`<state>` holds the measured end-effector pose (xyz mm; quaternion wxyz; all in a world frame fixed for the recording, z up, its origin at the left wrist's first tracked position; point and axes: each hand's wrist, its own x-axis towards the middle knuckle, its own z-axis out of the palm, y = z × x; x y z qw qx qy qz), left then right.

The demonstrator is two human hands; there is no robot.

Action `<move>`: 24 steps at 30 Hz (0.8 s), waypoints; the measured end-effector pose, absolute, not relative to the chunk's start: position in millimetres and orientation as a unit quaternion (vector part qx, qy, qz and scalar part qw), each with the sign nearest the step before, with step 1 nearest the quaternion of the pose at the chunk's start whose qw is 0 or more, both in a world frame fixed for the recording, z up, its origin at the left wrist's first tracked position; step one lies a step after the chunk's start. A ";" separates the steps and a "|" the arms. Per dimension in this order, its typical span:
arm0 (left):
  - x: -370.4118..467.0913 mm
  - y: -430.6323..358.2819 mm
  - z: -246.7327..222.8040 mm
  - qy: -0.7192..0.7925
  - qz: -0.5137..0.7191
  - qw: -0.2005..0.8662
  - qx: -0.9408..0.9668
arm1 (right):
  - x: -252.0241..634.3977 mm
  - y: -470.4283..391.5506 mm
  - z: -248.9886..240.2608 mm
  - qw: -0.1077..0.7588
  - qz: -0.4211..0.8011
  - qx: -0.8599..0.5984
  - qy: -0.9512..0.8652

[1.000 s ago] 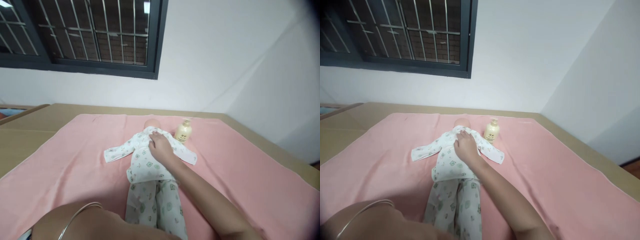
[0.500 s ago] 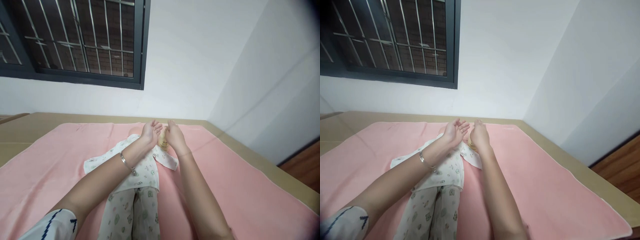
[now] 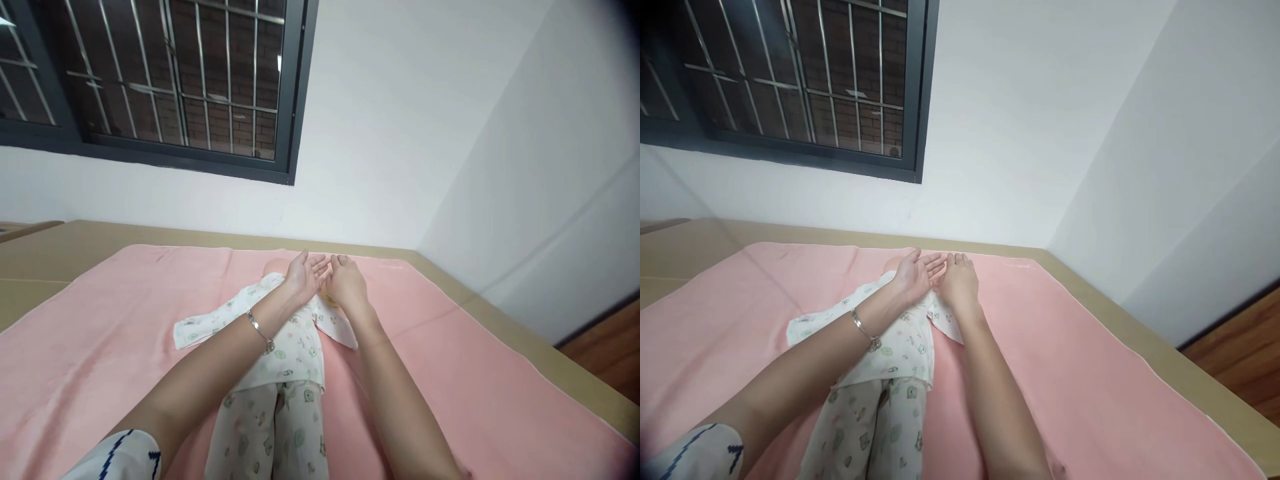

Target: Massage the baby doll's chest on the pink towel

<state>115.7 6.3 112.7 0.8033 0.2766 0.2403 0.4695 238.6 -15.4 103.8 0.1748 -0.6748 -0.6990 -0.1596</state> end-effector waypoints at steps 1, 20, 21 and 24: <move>108.6 1.9 112.1 0.237 0.473 0.802 0.279 | 237.9 -15.2 104.2 0.169 -0.154 -0.676 -0.700; 14.1 -81.3 157.1 0.329 0.461 0.800 0.198 | 192.7 -34.7 131.0 0.340 -0.003 -0.671 -0.658; 15.0 -86.1 159.5 0.320 0.460 0.804 0.197 | 180.0 -43.4 131.4 0.378 0.015 -0.629 -0.679; 17.5 -100.6 164.0 0.277 0.461 0.815 0.217 | 139.4 -77.7 129.0 0.429 0.105 -0.510 -0.738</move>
